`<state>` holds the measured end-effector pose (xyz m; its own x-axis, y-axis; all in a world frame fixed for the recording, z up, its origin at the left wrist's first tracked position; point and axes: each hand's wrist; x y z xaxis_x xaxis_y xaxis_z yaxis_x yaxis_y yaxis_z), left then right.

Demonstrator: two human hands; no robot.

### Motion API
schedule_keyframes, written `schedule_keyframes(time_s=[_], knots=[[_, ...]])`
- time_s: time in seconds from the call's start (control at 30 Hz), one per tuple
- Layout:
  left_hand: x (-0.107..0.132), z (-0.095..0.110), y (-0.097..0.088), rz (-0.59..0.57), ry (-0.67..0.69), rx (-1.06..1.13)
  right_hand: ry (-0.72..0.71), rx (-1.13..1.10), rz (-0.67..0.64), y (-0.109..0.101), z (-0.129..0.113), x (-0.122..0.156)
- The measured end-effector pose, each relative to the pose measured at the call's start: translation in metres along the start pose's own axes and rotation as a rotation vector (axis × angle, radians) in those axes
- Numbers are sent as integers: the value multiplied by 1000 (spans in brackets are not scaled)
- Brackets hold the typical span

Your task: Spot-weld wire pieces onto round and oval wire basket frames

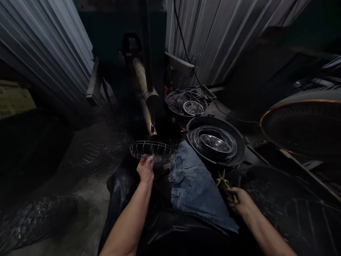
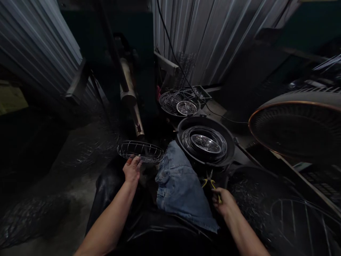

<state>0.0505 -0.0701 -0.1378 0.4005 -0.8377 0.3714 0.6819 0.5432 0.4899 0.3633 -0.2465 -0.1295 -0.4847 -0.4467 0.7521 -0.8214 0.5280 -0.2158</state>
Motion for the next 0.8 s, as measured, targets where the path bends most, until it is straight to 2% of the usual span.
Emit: schedule_keyframes(time_s=[0.1,0.17,0.23,0.33,0.47,0.53,0.67,0.8], knots=[[0,-2,-1,-26,14,-15,73,-150,44,-22,1,33],[2,-5,-1,-42,21,-27,-38,-213,-25,-30,-11,54],[5,-7,-1,-55,29,-39,-177,-248,-155,-28,-28,73],[7,-10,-3,-79,54,-60,-276,-240,-404,-3,-50,101],[7,-10,-10,-113,109,-101,-235,-24,-653,55,-62,135],[7,-8,-13,-136,142,-127,-268,88,-743,82,-64,147],[8,-5,-17,-203,205,-197,-352,195,-758,118,-67,159],[10,-2,-17,-268,243,-246,-337,232,-704,133,-68,158]])
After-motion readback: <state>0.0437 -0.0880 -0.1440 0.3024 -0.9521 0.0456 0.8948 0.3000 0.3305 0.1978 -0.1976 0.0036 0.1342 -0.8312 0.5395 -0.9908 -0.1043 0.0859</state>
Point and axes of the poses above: each hand's wrist, its own x-axis away from the middle knuckle, its own y-axis out of the palm, z = x × y, and after that the axes turned 5 degrees about y, right-handed
